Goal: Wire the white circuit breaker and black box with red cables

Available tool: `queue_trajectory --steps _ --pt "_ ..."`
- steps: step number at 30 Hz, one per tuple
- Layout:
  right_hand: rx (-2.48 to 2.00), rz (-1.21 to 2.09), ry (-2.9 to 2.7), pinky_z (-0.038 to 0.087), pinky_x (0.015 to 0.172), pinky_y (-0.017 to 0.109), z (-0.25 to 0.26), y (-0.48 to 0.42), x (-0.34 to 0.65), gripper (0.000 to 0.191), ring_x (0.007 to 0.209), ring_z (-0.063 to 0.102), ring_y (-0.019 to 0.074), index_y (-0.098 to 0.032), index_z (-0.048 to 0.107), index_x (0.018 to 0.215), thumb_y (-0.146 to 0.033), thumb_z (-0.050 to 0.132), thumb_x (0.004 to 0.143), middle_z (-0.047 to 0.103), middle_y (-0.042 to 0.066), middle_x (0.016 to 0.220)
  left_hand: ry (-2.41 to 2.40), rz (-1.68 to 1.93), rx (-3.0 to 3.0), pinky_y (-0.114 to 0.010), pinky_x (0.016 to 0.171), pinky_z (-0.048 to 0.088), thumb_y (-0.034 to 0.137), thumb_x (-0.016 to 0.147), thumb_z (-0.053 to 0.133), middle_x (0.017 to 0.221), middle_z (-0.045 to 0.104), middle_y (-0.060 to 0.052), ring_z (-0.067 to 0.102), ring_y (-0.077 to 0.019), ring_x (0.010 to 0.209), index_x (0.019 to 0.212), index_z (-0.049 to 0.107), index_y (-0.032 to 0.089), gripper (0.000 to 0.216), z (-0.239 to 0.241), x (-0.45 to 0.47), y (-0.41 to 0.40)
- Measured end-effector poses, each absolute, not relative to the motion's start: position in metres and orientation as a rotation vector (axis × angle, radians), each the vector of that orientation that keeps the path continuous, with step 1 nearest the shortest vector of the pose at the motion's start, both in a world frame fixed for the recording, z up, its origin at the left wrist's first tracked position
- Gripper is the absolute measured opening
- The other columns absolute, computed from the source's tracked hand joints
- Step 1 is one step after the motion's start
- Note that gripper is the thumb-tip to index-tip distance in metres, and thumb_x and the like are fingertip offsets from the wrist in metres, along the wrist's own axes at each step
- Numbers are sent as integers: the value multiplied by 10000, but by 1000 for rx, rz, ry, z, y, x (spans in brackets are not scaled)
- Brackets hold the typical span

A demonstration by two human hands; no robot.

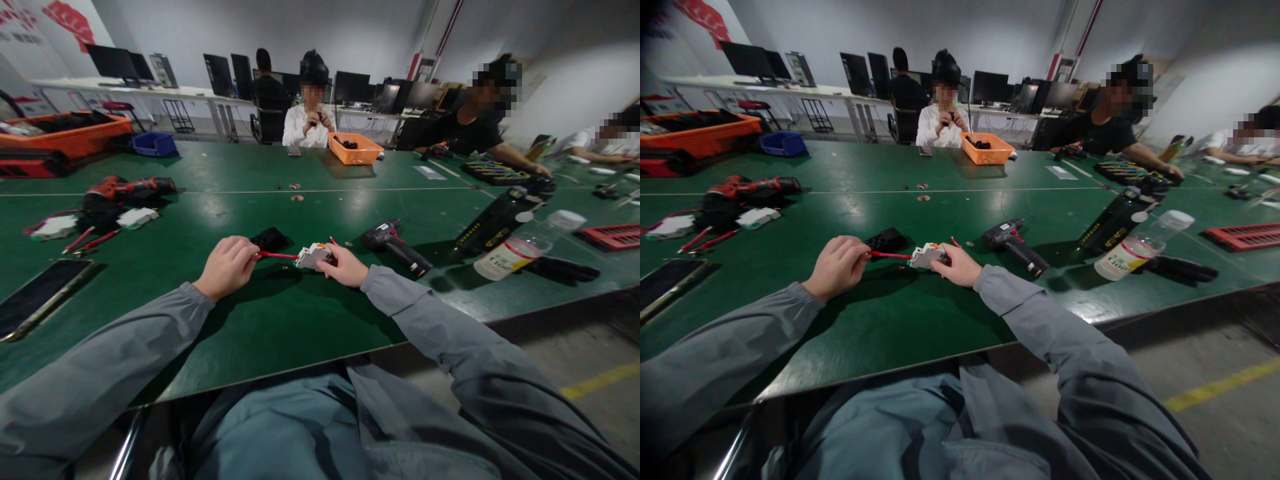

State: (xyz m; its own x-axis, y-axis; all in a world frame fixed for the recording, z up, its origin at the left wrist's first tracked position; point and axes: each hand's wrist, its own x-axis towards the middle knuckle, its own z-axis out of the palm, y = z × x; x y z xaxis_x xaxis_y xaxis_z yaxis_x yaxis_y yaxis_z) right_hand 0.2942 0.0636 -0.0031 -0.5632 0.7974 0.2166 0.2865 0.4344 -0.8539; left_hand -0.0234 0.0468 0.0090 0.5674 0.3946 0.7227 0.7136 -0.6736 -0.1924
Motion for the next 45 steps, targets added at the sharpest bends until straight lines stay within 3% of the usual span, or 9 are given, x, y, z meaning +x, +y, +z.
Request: queue_trajectory --steps 9,20,30,45 --pt "-968 1083 -2086 487 487 240 0 63 293 231 540 538 91 -144 532 1077 -308 568 918 632 28 839 -944 -916 -2360 -376 781 475 191 918 519 931 695 -95 618 -235 921 986 629 183 129 9 -24 46" --pt "-906 1044 -2119 530 630 295 -4 64 293 221 760 610 167 -152 562 1049 -316 599 905 638 58 901 -932 -913 -2459 -369 797 513 181 921 504 915 691 -100 621 -223 886 993 627 170 143 12 -21 46" --pt "-960 1066 -2164 488 493 248 2 67 299 278 550 565 102 -140 559 1118 -345 568 930 631 31 854 -953 -837 -2444 -369 775 477 200 885 534 908 681 -87 616 -231 899 941 612 182 98 14 -25 47" --pt "-995 797 -2223 488 618 294 7 72 302 267 698 599 165 -136 622 1028 -373 596 908 670 57 850 -953 -789 -2434 -368 731 462 215 869 533 881 676 -85 616 -233 869 907 619 187 98 16 -22 44"
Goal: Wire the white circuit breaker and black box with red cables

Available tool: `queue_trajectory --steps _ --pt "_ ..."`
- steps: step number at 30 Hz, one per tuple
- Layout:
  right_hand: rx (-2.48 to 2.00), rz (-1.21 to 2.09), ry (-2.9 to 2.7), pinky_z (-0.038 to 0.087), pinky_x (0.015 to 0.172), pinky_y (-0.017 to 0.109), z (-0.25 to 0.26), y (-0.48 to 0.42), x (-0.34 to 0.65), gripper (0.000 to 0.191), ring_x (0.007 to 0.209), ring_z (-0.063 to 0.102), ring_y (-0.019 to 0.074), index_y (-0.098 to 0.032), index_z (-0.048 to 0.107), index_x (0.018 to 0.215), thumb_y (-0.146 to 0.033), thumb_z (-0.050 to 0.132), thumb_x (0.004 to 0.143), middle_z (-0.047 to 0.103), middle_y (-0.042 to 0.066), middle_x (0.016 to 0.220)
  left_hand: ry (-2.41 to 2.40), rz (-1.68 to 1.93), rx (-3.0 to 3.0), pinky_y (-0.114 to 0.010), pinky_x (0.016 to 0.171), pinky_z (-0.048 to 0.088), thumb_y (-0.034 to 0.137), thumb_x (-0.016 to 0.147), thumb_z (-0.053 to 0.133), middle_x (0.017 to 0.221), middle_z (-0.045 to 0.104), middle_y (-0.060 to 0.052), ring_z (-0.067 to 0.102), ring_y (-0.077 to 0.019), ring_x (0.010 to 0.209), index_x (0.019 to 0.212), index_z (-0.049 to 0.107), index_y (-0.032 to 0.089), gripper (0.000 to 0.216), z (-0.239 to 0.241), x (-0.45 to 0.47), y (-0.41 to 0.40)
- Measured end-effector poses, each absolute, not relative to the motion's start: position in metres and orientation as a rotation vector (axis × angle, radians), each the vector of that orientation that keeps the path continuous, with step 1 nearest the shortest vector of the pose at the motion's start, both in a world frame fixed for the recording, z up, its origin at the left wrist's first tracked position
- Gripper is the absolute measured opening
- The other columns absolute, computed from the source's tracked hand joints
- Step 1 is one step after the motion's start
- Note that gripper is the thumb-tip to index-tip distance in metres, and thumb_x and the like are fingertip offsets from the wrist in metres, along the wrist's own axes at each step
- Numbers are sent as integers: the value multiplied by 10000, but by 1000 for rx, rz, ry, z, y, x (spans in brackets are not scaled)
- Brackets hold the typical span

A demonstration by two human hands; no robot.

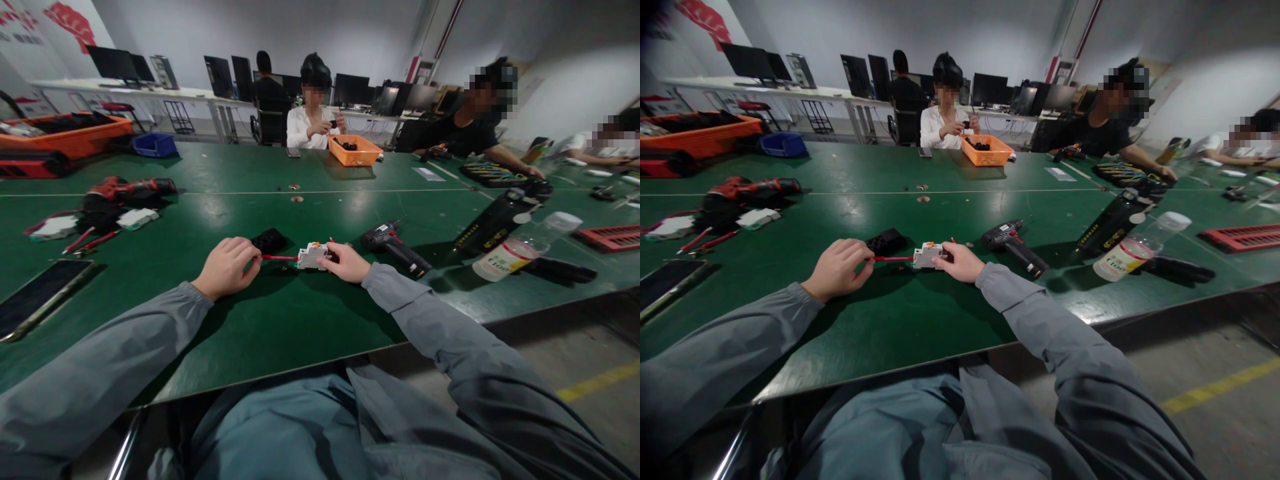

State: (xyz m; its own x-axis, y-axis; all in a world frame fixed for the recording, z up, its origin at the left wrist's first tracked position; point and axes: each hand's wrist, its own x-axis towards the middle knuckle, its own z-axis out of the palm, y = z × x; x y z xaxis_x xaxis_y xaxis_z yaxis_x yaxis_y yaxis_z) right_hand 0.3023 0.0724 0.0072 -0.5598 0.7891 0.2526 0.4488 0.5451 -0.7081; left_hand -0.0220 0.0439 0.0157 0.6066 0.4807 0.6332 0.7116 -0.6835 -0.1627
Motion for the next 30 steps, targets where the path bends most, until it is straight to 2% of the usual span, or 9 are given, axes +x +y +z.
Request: queue_trajectory --steps 6,11,19,30 --pt "-946 819 -2197 502 671 309 4 71 303 251 745 610 168 -143 608 1011 -374 589 914 671 67 919 -920 -836 -2516 -376 805 508 189 868 527 903 666 -98 607 -233 888 940 606 172 108 14 -15 37" --pt "-884 807 -2230 501 744 330 2 70 303 212 825 612 188 -154 595 987 -350 592 907 665 65 941 -1018 -870 -2598 -394 789 523 191 898 473 904 672 -113 604 -243 877 964 621 164 164 14 -17 40" --pt "-949 676 -2238 455 686 308 -4 74 305 223 760 562 173 -163 567 920 -385 580 916 623 54 887 -962 -788 -2612 -376 772 533 201 919 482 905 682 -111 619 -237 868 964 634 152 166 13 -16 38" --pt "-935 558 -2343 375 636 289 -1 73 308 190 701 503 161 -176 523 853 -347 564 924 547 20 801 -969 -646 -2668 -363 786 538 250 955 465 964 700 -105 642 -232 884 1004 662 157 223 3 -19 45"
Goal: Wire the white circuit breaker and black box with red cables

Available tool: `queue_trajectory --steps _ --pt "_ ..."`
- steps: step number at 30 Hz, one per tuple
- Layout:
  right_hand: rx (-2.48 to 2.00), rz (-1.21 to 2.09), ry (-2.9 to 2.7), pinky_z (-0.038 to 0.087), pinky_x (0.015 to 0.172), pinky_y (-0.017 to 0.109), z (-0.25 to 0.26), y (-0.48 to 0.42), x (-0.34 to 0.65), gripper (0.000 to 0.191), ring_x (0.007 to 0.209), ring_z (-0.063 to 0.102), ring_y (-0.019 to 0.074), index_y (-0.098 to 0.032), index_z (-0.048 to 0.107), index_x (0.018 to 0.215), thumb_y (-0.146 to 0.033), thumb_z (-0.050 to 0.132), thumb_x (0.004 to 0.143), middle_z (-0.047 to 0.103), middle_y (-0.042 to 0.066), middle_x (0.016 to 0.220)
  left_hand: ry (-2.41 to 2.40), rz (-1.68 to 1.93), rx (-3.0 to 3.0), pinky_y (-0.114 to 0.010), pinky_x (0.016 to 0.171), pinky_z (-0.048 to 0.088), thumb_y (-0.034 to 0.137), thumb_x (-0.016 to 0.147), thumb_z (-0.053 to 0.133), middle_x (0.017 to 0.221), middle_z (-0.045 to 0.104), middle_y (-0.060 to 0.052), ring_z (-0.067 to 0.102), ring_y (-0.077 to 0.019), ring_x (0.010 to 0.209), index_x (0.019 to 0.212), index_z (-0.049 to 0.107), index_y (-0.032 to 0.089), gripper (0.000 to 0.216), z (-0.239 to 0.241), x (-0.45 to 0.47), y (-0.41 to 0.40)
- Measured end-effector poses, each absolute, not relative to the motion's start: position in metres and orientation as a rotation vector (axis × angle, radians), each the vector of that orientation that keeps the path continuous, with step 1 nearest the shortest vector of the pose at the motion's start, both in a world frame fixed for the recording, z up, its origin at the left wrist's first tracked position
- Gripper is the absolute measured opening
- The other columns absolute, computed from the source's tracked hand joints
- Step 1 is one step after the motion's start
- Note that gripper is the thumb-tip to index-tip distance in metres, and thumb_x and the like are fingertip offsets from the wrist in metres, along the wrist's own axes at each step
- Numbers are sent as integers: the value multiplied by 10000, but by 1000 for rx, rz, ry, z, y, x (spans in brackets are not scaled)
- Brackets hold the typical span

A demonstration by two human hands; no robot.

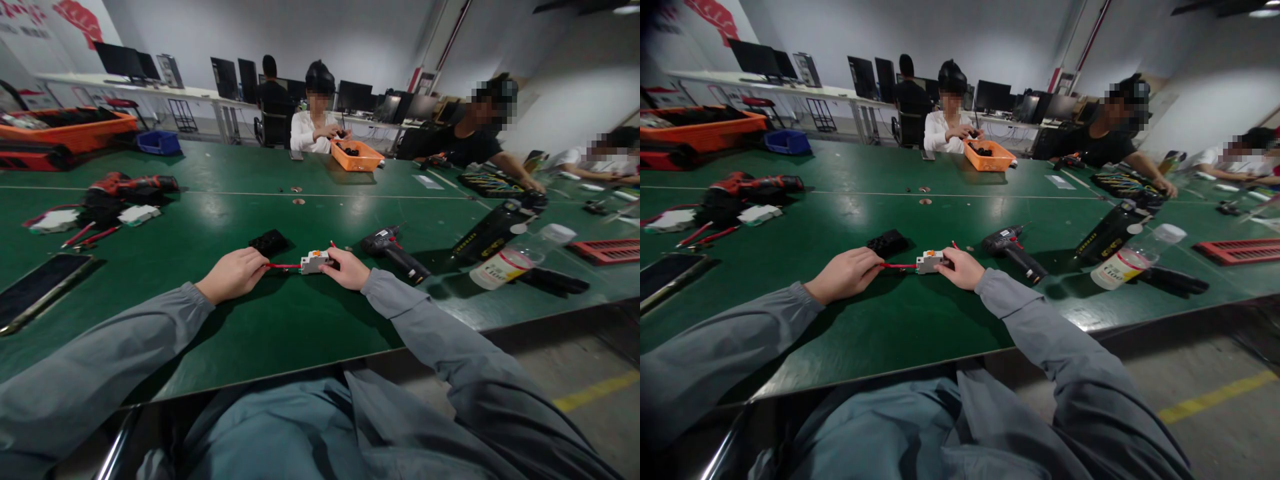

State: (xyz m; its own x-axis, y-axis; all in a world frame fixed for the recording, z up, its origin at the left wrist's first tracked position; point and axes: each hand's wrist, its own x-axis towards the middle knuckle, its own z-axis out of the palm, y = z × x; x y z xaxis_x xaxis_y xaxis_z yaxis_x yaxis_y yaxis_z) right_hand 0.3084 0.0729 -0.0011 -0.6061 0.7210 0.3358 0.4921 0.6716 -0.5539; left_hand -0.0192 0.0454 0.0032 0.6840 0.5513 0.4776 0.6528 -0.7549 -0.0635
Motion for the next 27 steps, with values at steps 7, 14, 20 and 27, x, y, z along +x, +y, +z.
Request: queue_trajectory --steps 7,14,20,27 --pt "-958 585 -2417 372 631 282 3 73 305 194 692 509 152 -169 548 882 -358 581 913 574 24 814 -1040 -561 -2723 -349 813 510 288 990 420 968 679 -105 630 -223 913 989 645 152 263 4 -15 48" --pt "-991 494 -2444 393 642 289 3 71 304 219 714 537 167 -177 570 871 -391 585 917 605 34 817 -1025 -491 -2790 -318 766 470 333 996 423 899 642 -88 604 -203 853 931 628 153 280 10 -13 45" --pt "-1035 276 -2542 469 757 329 24 66 307 305 826 594 199 -177 614 1097 -429 518 955 651 79 992 -978 -488 -2814 -314 743 446 387 984 462 904 641 -78 598 -202 830 965 635 167 280 10 -15 44" --pt "-1794 -122 -2228 468 965 405 67 100 392 610 1095 601 308 -105 607 1223 -594 579 858 592 204 1229 -979 -459 -2841 -308 763 440 471 986 435 950 647 -84 604 -202 863 1011 632 167 363 11 -15 44"
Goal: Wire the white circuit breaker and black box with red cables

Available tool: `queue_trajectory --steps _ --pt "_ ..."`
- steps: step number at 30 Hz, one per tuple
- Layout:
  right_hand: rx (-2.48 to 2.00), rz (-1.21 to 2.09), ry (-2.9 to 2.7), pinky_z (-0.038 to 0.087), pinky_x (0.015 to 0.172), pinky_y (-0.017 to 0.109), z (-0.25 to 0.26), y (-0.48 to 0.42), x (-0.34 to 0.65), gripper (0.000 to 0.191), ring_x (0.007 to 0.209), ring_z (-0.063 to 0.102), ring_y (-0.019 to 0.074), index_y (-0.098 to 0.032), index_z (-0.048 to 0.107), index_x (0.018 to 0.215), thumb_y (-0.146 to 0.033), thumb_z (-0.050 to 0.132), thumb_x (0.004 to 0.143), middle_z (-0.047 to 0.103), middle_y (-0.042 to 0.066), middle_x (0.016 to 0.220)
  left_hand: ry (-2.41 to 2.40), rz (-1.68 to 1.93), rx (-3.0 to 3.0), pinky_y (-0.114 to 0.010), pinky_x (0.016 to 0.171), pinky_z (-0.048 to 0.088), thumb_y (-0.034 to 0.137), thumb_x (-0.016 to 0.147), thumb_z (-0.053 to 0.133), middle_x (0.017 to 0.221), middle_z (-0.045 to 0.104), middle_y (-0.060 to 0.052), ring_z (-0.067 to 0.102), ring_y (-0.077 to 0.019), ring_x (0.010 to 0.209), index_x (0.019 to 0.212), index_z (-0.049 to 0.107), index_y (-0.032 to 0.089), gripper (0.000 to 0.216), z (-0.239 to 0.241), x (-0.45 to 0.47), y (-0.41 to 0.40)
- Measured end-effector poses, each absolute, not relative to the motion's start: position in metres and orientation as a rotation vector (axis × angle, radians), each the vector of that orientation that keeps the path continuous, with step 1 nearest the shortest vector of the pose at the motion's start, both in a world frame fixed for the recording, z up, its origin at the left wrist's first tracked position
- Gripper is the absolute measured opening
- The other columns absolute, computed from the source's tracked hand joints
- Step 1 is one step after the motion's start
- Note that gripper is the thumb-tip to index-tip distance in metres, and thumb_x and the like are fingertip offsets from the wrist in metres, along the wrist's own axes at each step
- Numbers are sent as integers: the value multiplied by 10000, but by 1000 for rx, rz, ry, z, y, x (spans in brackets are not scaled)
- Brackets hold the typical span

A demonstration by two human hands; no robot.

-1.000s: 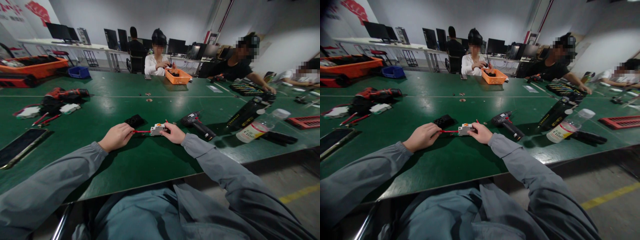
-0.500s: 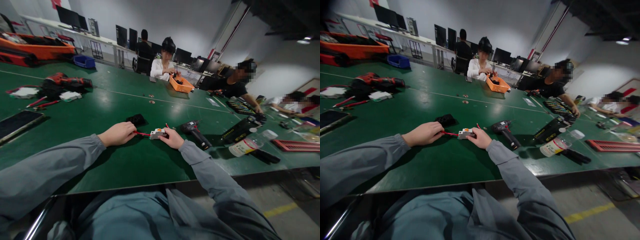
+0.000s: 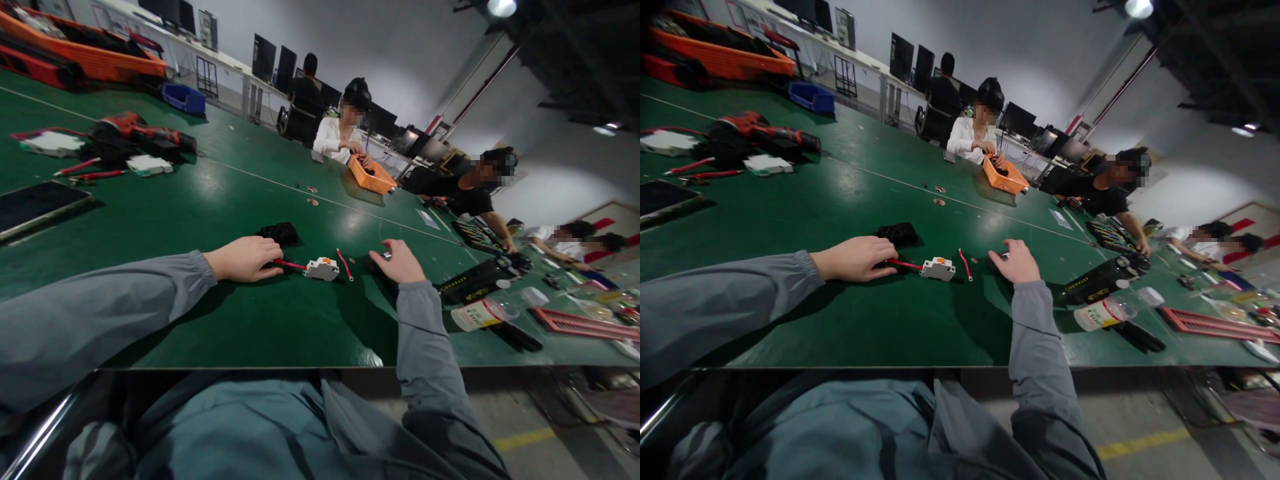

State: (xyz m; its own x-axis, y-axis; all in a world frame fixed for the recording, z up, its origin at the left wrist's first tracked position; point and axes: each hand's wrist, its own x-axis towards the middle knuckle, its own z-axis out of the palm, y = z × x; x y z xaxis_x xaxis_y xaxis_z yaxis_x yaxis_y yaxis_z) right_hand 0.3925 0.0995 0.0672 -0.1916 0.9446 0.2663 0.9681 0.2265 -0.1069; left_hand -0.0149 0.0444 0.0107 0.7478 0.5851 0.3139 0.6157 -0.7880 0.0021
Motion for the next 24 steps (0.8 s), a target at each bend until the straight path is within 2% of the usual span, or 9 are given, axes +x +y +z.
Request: queue_trajectory --steps 1,3,6,8,11,14,17,21,24 --pt "-1989 -100 -2190 463 972 422 69 104 409 660 1121 595 333 -100 618 1214 -636 592 829 597 219 1221 -980 -457 -2850 -309 770 440 479 983 436 958 648 -87 605 -204 869 1019 632 165 371 11 -15 44" --pt "-2315 241 -2196 485 924 429 70 109 436 722 1051 634 339 -108 660 1160 -720 586 785 642 214 1156 -977 -455 -2869 -314 784 440 495 973 448 979 649 -93 605 -210 881 1042 630 162 386 13 -15 44" --pt "-2286 640 -2305 499 882 364 62 113 458 710 980 666 286 -115 665 1164 -675 683 729 693 164 1113 -979 -463 -2888 -321 805 438 506 961 466 1012 649 -103 606 -218 900 1083 622 157 401 15 -16 43" --pt "-2205 623 -2341 498 829 332 56 116 462 635 931 675 264 -117 689 1113 -617 714 722 719 140 1044 -983 -468 -2891 -324 819 436 500 961 465 1033 648 -107 608 -222 915 1108 615 157 402 15 -16 43" --pt "-2218 634 -2315 475 677 305 48 120 463 480 768 675 236 -133 731 890 -589 678 751 725 98 817 -991 -470 -2884 -325 834 433 494 961 465 1048 651 -109 610 -224 927 1115 611 160 396 14 -16 43" --pt "-2235 619 -2183 421 561 286 44 122 466 454 643 634 202 -142 701 758 -594 668 741 678 61 684 -1013 -467 -2876 -322 831 432 492 961 465 1041 655 -106 611 -221 920 1108 612 164 388 13 -14 43" --pt "-2163 658 -2000 399 522 267 46 119 469 405 592 590 166 -144 687 764 -545 701 710 645 28 650 -1041 -471 -2867 -315 818 435 499 963 460 1021 657 -103 612 -216 906 1100 613 166 391 13 -13 43" --pt "-1958 927 -1742 438 505 264 62 103 459 355 550 564 152 -151 664 775 -492 724 697 624 14 619 -1030 -494 -2859 -307 791 434 504 963 459 993 661 -98 609 -211 887 1085 620 174 387 12 -13 44" --pt "-1654 1165 -1535 511 545 276 86 77 439 361 606 615 169 -155 660 850 -471 745 697 679 54 745 -998 -489 -2852 -316 777 431 503 962 454 972 660 -101 601 -216 875 1070 621 166 391 11 -13 45"
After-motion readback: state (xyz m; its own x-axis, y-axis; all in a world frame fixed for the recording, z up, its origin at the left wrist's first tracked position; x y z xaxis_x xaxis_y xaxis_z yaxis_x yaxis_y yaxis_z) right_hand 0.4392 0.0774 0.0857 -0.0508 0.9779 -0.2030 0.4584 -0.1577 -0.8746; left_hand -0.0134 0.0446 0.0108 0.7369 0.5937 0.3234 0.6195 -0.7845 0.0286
